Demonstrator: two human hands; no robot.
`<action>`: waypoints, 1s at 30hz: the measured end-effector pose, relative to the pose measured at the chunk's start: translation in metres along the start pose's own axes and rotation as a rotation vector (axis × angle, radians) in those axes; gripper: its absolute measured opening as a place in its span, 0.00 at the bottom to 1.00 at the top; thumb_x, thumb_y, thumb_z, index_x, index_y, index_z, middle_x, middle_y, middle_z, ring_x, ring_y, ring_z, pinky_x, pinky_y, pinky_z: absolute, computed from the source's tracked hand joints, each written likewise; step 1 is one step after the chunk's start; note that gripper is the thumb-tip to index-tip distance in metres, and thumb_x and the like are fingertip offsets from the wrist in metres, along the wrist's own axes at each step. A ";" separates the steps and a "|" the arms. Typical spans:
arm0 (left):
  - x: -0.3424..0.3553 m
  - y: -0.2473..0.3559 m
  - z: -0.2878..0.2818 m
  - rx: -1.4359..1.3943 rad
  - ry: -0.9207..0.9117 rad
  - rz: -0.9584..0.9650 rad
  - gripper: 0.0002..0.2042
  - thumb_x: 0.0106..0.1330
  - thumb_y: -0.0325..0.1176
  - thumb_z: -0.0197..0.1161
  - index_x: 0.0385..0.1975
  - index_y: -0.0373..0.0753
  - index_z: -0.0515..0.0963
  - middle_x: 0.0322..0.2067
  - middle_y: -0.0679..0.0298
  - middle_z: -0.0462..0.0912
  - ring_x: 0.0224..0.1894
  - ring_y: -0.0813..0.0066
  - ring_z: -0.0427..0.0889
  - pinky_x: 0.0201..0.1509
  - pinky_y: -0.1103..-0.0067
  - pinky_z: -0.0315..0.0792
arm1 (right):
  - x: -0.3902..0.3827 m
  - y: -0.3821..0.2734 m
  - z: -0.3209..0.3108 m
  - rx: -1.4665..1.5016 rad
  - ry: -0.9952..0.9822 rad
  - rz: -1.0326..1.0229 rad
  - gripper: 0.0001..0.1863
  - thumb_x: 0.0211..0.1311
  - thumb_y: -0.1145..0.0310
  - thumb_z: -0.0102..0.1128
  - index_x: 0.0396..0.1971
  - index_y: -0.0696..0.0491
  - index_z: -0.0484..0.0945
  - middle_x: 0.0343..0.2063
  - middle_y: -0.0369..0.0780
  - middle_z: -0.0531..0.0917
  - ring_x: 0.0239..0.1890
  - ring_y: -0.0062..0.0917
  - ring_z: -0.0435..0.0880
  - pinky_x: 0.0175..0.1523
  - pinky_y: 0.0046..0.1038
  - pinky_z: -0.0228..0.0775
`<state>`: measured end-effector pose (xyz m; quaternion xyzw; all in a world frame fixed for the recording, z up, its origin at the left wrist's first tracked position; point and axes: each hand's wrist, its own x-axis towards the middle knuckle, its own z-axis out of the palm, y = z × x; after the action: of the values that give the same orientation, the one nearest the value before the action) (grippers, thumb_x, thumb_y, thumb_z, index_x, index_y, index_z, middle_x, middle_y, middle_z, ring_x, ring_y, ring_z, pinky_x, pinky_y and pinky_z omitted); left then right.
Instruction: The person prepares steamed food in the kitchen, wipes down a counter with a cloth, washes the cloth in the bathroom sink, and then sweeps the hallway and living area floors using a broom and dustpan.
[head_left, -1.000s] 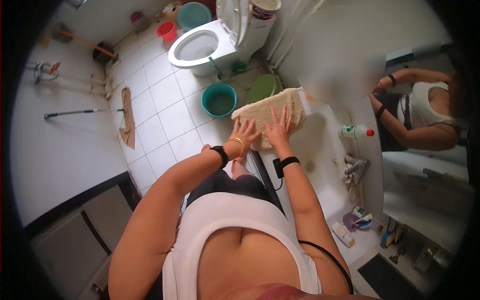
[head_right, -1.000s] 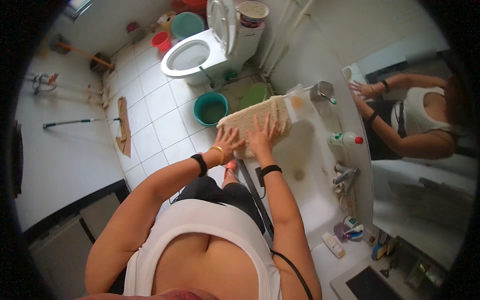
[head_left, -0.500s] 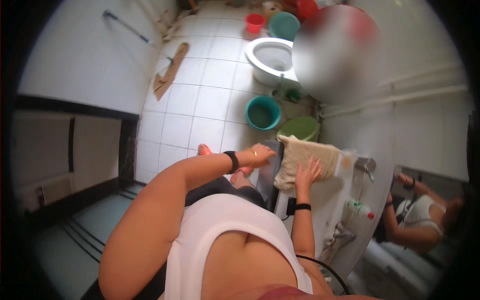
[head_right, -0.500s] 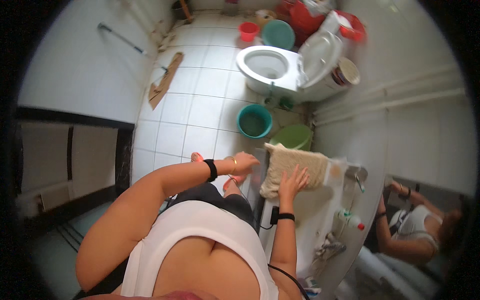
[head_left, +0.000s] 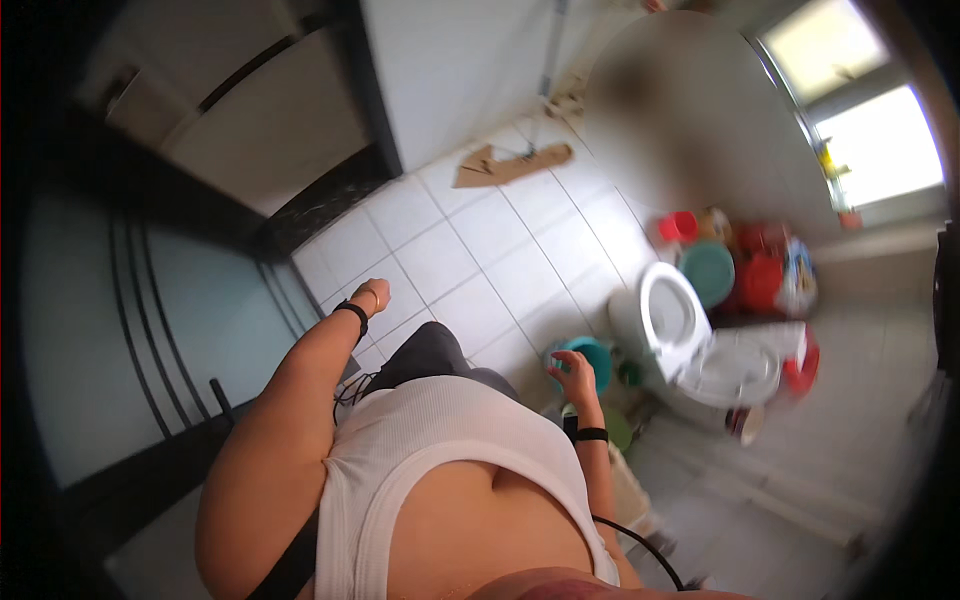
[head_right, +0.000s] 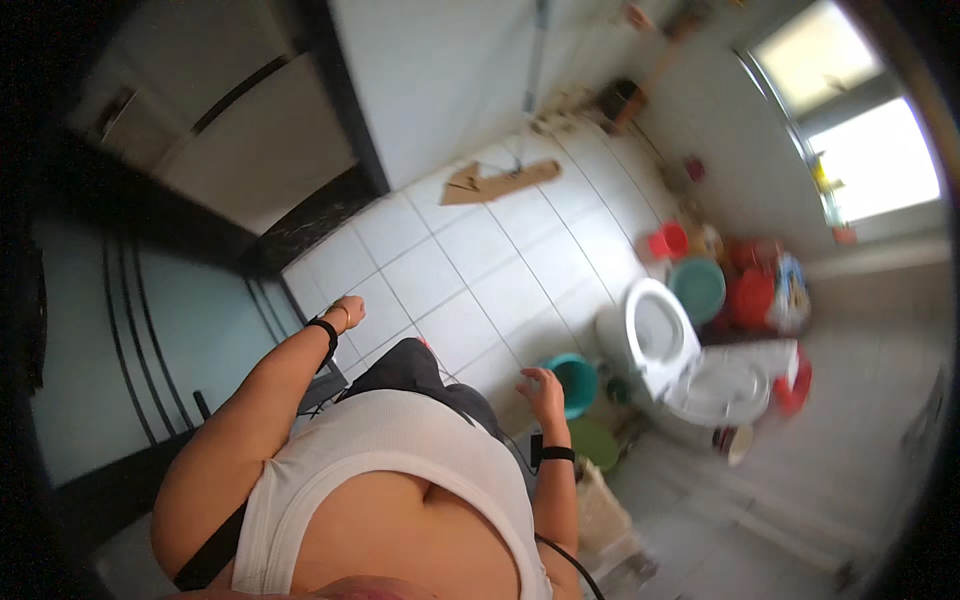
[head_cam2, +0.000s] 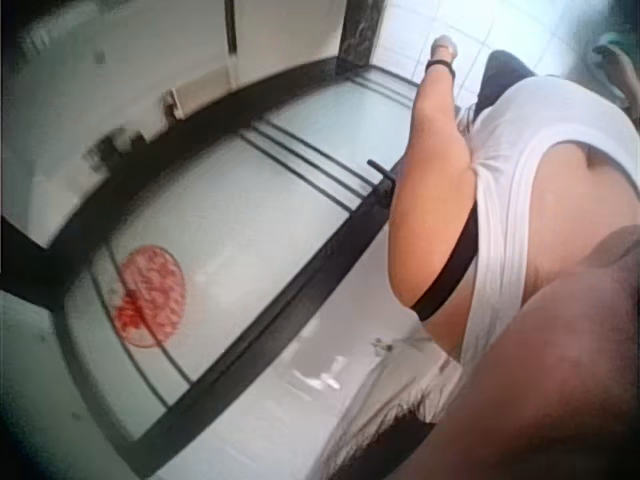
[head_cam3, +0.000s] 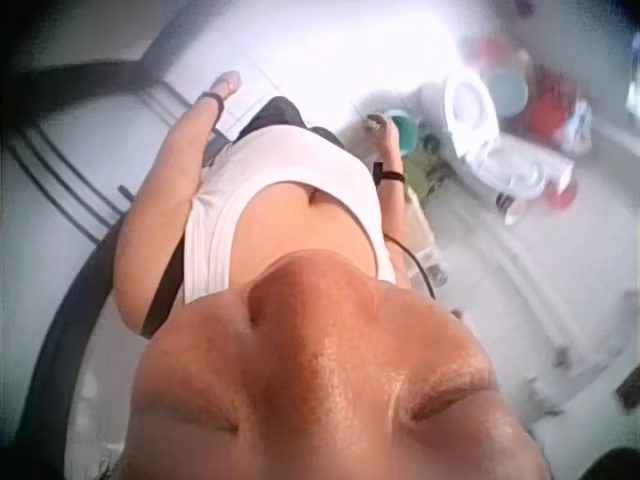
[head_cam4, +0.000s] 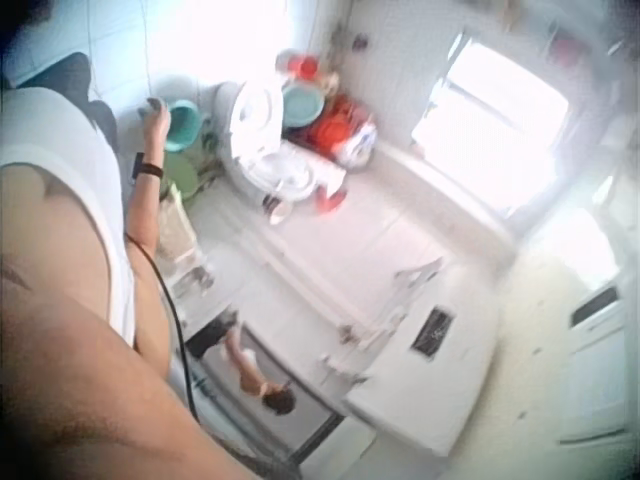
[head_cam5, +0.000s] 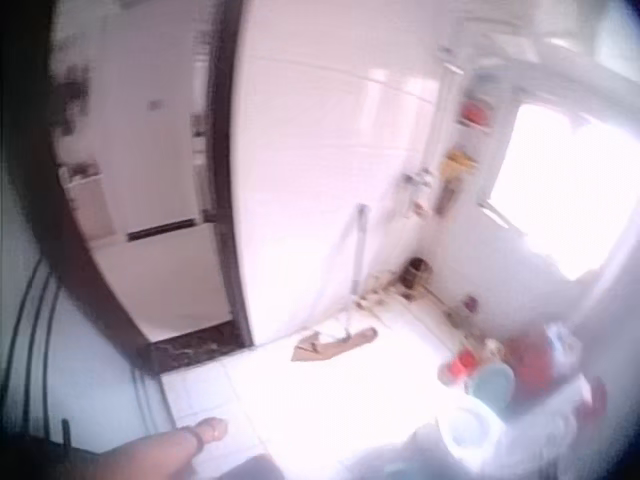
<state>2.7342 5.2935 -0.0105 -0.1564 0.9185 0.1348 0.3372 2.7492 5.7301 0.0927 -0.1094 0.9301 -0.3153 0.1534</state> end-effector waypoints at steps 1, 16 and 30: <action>-0.001 -0.014 -0.010 -0.103 -0.068 -0.056 0.08 0.53 0.32 0.51 0.28 0.37 0.75 0.30 0.52 0.77 0.35 0.59 0.77 0.38 0.71 0.71 | 0.025 0.003 0.010 0.293 -0.082 0.119 0.13 0.46 0.70 0.61 0.34 0.56 0.75 0.29 0.40 0.79 0.35 0.18 0.76 0.38 0.20 0.67; 0.044 -0.132 0.029 -0.851 -0.055 -0.313 0.11 0.51 0.38 0.53 0.28 0.39 0.75 0.23 0.61 0.78 0.24 0.72 0.78 0.32 0.76 0.72 | 0.391 -0.034 0.126 -0.065 -0.612 -0.159 0.15 0.50 0.57 0.54 0.30 0.54 0.77 0.30 0.43 0.79 0.35 0.34 0.77 0.41 0.30 0.68; 0.124 -0.243 -0.077 -0.887 0.824 -0.517 0.09 0.56 0.35 0.49 0.25 0.38 0.74 0.29 0.58 0.78 0.34 0.59 0.76 0.37 0.70 0.69 | 0.570 -0.457 0.370 -0.026 -1.156 -1.175 0.11 0.53 0.62 0.50 0.31 0.54 0.74 0.27 0.43 0.78 0.32 0.33 0.76 0.37 0.30 0.66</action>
<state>2.6920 5.0198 -0.0703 -0.5349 0.7626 0.3444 -0.1172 2.3990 4.9994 -0.0261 -0.7249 0.4991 -0.2275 0.4168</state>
